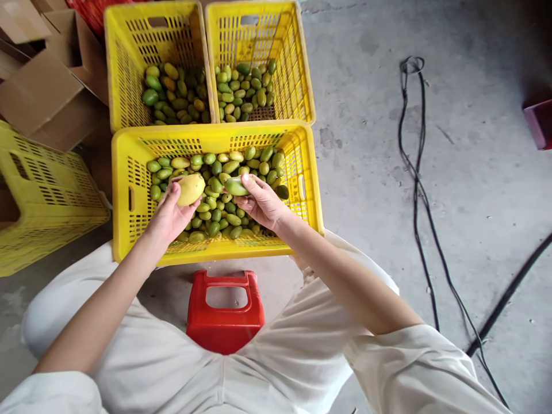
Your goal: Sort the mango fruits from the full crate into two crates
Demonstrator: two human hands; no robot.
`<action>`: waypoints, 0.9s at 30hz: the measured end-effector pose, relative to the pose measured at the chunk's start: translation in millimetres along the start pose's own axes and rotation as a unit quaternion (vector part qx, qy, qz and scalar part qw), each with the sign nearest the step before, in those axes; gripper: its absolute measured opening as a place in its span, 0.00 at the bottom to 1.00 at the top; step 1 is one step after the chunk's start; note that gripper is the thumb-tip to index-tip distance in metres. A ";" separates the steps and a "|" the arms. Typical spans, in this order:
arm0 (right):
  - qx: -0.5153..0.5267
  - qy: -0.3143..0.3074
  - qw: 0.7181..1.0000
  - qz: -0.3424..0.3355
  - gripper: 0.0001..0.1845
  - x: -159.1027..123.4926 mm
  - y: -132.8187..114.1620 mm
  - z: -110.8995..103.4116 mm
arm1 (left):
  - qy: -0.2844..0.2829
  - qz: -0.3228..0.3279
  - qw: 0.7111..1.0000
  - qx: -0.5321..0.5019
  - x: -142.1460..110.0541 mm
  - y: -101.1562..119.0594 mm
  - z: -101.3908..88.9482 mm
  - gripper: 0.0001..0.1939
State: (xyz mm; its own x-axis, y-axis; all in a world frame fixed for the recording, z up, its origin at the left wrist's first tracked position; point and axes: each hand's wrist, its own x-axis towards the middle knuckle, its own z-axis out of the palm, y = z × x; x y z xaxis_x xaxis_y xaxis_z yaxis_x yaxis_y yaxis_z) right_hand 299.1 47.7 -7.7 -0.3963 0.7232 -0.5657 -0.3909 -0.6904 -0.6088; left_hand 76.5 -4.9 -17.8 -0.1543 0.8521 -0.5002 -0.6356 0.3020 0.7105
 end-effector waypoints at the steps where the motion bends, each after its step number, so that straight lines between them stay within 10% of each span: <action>1: -0.007 0.007 1.000 0.001 0.36 0.5 -0.3 0.3 | 0.006 0.006 1.000 -0.004 0.2 0.3 0.6 0.28; 12: 0.001 0.072 0.997 -0.006 0.35 4.2 -4.3 -1.8 | 0.055 -0.089 0.994 -0.022 -3.6 11.7 17.5 0.19; 27: -0.039 -0.004 0.999 0.018 0.26 0.5 -2.3 2.7 | 0.058 -0.176 0.982 -0.026 -13.3 21.0 28.5 0.14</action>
State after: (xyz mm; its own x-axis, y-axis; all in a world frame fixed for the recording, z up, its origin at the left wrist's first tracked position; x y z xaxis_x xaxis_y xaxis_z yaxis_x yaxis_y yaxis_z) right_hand 297.5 49.6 -5.1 -0.4155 0.6979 -0.5834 -0.3101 -0.7116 -0.6304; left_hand 86.8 2.3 18.0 -0.0013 0.6444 -0.7646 -0.7018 0.5441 0.4597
